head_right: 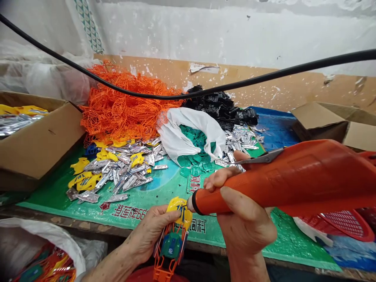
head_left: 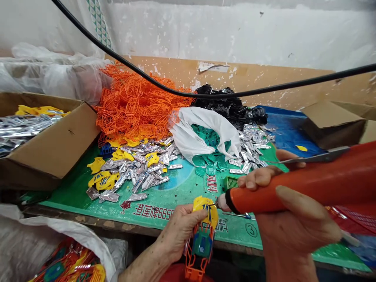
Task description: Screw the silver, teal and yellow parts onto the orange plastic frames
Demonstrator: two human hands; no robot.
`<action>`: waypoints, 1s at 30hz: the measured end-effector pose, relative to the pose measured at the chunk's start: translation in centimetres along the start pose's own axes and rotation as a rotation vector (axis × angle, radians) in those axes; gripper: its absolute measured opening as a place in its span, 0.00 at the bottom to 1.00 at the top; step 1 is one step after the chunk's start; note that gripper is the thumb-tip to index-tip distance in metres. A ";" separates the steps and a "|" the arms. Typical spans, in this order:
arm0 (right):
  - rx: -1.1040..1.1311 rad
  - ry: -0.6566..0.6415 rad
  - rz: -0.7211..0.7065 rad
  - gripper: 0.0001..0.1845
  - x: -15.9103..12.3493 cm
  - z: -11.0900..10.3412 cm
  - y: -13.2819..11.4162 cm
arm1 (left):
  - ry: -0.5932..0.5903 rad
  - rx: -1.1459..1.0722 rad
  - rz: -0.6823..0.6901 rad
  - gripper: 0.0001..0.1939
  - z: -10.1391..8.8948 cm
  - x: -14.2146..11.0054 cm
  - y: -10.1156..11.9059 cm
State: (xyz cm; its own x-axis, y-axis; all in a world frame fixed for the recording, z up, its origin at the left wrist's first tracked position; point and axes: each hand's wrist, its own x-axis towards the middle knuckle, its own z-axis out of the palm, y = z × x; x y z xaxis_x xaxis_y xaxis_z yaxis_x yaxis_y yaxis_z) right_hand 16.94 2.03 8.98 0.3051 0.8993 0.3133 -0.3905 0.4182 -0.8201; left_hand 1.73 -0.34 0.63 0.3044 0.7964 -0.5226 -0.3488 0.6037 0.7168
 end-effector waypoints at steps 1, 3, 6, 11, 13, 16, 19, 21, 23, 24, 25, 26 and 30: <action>-0.005 -0.002 -0.001 0.14 0.0 0.0 0.1 | -0.001 -0.001 -0.001 0.17 0.0 0.0 0.0; -0.014 -0.009 -0.023 0.14 0.1 0.0 0.2 | -0.002 -0.007 -0.005 0.17 -0.1 0.1 -0.1; -0.018 -0.016 -0.042 0.17 0.2 0.0 0.5 | 0.002 -0.005 -0.017 0.16 -0.1 0.3 -0.2; 0.014 -0.027 -0.028 0.20 0.2 0.0 0.8 | 0.010 -0.005 -0.014 0.16 -0.2 0.4 -0.3; 0.016 -0.029 -0.032 0.20 0.1 0.0 0.9 | 0.017 -0.001 -0.010 0.16 -0.2 0.4 -0.4; 0.025 -0.038 -0.028 0.18 -0.2 0.0 0.9 | 0.027 0.004 -0.005 0.16 -0.1 0.3 -0.4; 0.019 -0.060 -0.023 0.17 -0.5 0.0 1.0 | 0.030 -0.006 -0.012 0.16 0.0 0.3 -0.3; 0.002 -0.066 -0.022 0.19 -0.6 0.1 1.1 | 0.031 -0.017 -0.012 0.16 0.2 0.2 -0.3; -0.023 -0.064 -0.021 0.22 -0.7 0.2 1.2 | 0.032 -0.025 -0.004 0.16 0.3 0.1 -0.2; -0.037 -0.061 -0.022 0.24 -0.8 0.3 1.3 | 0.035 -0.023 0.002 0.15 0.3 0.1 -0.2; -0.051 -0.058 -0.022 0.24 -0.8 0.3 1.4 | 0.036 -0.016 0.007 0.15 0.4 0.1 -0.2; -0.070 -0.060 -0.021 0.25 -0.9 0.3 1.4 | 0.036 -0.005 0.010 0.15 0.4 0.0 -0.2; -0.139 -0.088 0.001 0.24 -1.3 0.2 1.7 | 0.055 0.034 0.022 0.13 0.3 0.0 -0.3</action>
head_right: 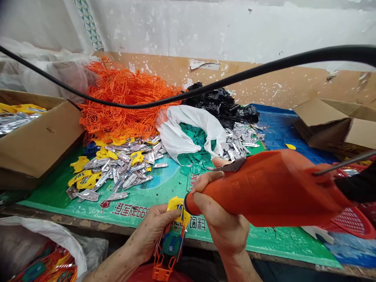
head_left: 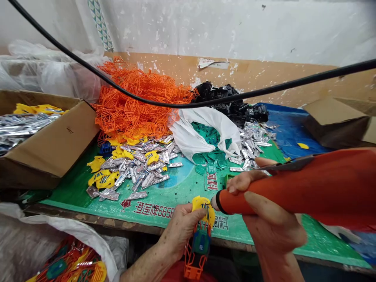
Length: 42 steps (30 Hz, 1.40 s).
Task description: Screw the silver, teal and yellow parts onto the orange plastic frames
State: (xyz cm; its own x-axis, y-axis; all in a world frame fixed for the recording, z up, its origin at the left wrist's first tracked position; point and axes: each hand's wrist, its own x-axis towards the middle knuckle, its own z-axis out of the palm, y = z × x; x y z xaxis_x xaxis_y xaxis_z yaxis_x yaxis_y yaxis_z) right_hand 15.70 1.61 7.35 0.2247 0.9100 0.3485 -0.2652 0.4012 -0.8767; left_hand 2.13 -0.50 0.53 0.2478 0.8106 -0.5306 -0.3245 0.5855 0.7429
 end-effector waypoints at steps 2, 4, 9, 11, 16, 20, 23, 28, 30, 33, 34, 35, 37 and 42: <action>-0.006 -0.007 0.004 0.23 -0.2 0.0 0.2 | 0.000 0.006 0.003 0.13 -0.1 0.1 -0.1; -0.008 -0.011 0.006 0.22 -0.3 0.1 0.3 | -0.010 0.005 0.000 0.12 -0.3 0.2 -0.2; -0.025 0.007 0.007 0.23 -0.3 0.4 0.6 | -0.039 -0.018 -0.023 0.13 -0.7 0.3 -0.4; -0.013 0.013 0.003 0.22 -0.1 0.5 0.4 | -0.051 -0.045 -0.037 0.14 -0.7 0.2 -0.4; 0.099 0.000 -0.005 0.20 0.6 0.6 -0.3 | -0.036 -0.111 -0.063 0.16 -0.5 -0.2 -0.3; 0.134 -0.017 -0.005 0.18 0.8 0.3 -0.5 | 0.008 -0.130 -0.065 0.14 -0.5 -0.2 -0.4; 0.166 -0.006 -0.008 0.17 1.0 -0.1 -0.6 | 0.021 -0.129 -0.049 0.13 -0.6 0.0 -0.3; 0.150 0.008 -0.043 0.22 1.7 -0.9 -0.9 | 0.022 -0.125 -0.059 0.13 -0.6 0.0 0.0; 0.149 0.014 -0.056 0.22 1.9 -1.1 -1.0 | 0.018 -0.129 -0.051 0.13 -0.6 -0.1 0.1; 0.168 0.016 -0.052 0.19 2.1 -1.4 -1.1 | -0.008 -0.152 -0.035 0.12 -1.2 -0.1 0.2; 0.175 0.016 -0.048 0.18 2.1 -1.5 -1.1 | -0.031 -0.166 -0.035 0.12 -1.5 -0.1 0.3; 0.181 0.013 -0.043 0.18 2.2 -1.6 -1.2 | -0.063 -0.189 -0.036 0.12 -1.8 0.0 0.3; 0.193 0.002 -0.035 0.19 2.3 -1.7 -1.2 | -0.134 -0.268 -0.044 0.13 -2.4 0.1 0.5; 0.239 -0.049 -0.015 0.18 2.5 -1.3 -1.3 | -0.338 -0.512 -0.135 0.21 -2.8 0.5 0.6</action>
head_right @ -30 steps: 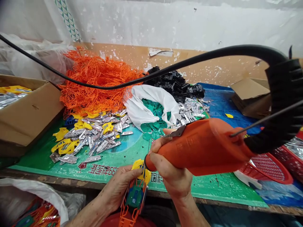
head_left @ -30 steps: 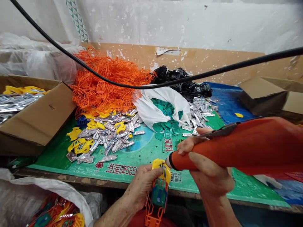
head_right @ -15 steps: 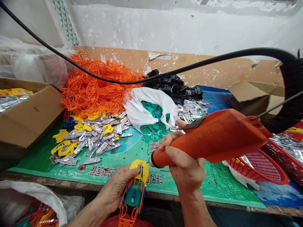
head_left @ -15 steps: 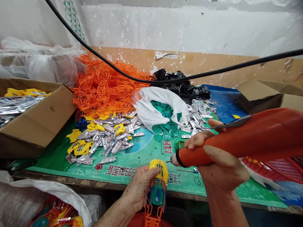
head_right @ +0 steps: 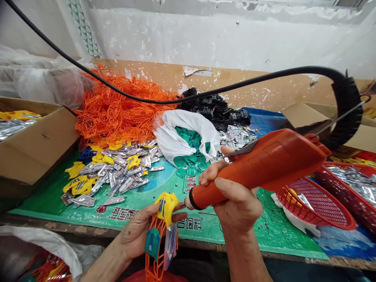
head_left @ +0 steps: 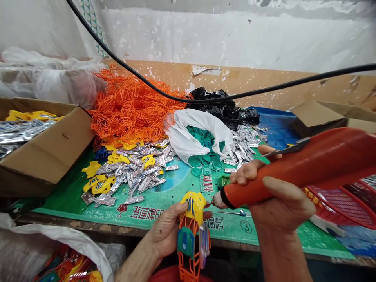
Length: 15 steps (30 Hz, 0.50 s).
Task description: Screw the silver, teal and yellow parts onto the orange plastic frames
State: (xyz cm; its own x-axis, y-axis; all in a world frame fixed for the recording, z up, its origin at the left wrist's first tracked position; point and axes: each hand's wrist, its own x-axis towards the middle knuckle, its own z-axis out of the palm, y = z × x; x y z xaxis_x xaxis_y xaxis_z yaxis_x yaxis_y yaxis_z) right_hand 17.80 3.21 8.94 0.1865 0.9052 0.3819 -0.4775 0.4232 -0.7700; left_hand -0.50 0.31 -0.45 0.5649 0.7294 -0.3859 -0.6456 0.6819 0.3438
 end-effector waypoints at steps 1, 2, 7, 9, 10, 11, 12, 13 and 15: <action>0.007 -0.008 0.005 0.17 0.0 0.2 0.0 | -0.041 -0.035 -0.019 0.23 0.0 0.1 0.0; 0.011 -0.013 0.009 0.17 0.0 0.3 0.1 | -0.076 -0.063 -0.031 0.24 0.1 0.1 -0.1; 0.018 -0.010 0.039 0.18 0.0 0.9 0.1 | -0.135 -0.131 -0.030 0.24 0.0 0.3 -0.3; 0.012 0.004 0.048 0.19 0.1 1.0 0.1 | -0.106 -0.149 -0.001 0.22 0.0 0.5 -0.3; 0.007 0.013 0.049 0.20 0.1 1.0 0.1 | -0.089 -0.156 0.009 0.21 0.0 0.6 -0.3; 0.002 0.020 0.049 0.20 0.1 1.1 0.2 | -0.077 -0.160 0.013 0.21 0.0 0.7 -0.3; -0.001 0.026 0.049 0.20 0.2 1.1 0.2 | -0.068 -0.162 0.016 0.20 0.0 0.7 -0.3; 0.000 0.031 0.048 0.20 0.2 1.2 0.3 | -0.058 -0.164 0.018 0.20 0.1 0.8 -0.3; 0.008 0.034 0.047 0.18 0.2 1.3 0.3 | -0.038 -0.159 0.022 0.19 0.1 0.7 -0.3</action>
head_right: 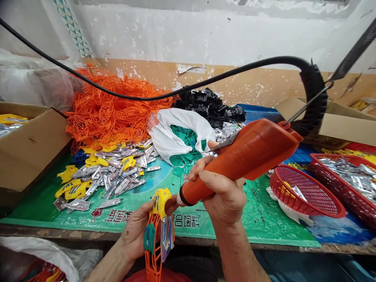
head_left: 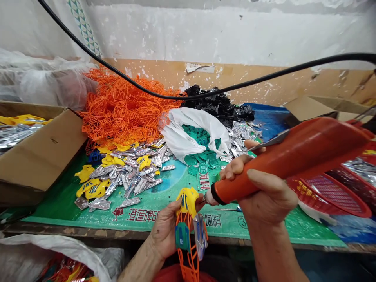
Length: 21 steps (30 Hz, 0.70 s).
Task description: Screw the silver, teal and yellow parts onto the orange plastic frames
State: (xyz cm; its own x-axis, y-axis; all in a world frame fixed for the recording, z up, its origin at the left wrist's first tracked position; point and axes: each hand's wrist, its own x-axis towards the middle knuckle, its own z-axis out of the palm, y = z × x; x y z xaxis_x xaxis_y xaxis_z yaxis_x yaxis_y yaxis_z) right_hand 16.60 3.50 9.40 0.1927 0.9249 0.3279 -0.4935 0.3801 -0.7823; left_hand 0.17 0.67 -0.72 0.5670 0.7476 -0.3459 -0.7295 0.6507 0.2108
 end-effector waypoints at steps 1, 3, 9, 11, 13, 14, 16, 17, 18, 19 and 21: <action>0.003 0.001 -0.001 0.18 0.0 0.0 0.0 | 0.009 0.005 -0.002 0.19 0.0 0.0 0.0; 0.000 0.002 -0.007 0.17 0.0 0.1 0.0 | 0.016 0.012 -0.020 0.20 0.1 -0.1 0.1; -0.009 0.000 -0.011 0.15 0.0 0.0 0.0 | 0.096 -0.024 0.023 0.17 0.2 0.0 -0.1; -0.011 0.005 -0.014 0.16 0.0 0.0 0.0 | 0.133 -0.006 0.024 0.16 0.1 0.0 -0.2; -0.012 0.002 -0.018 0.16 0.0 0.0 0.0 | 0.161 0.013 0.019 0.16 0.0 0.1 -0.3; -0.013 -0.001 -0.020 0.16 0.0 -0.1 0.0 | 0.170 0.017 0.021 0.16 -0.1 0.1 -0.3; -0.020 -0.002 -0.024 0.16 0.0 -0.1 0.0 | 0.176 0.018 0.029 0.17 -0.3 0.1 -0.4; -0.027 0.002 -0.024 0.16 -0.1 -0.1 0.0 | 0.172 0.015 0.033 0.18 -0.3 0.1 -0.4; -0.037 0.009 -0.023 0.16 -0.1 -0.1 0.0 | 0.163 0.013 0.035 0.19 -0.3 0.1 -0.4; -0.049 0.016 -0.020 0.16 -0.2 -0.1 0.0 | 0.149 0.013 0.029 0.19 -0.3 0.0 -0.4; -0.068 0.024 -0.019 0.16 -0.3 -0.1 0.1 | 0.126 0.004 0.018 0.20 -0.3 0.0 -0.5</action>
State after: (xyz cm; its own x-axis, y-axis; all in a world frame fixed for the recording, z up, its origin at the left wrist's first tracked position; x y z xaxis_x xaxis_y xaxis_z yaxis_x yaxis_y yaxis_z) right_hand 16.57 3.26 9.24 0.2221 0.9172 0.3307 -0.4314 0.3966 -0.8103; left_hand 0.38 0.30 -1.07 0.5006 0.7369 -0.4542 -0.7375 0.6378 0.2221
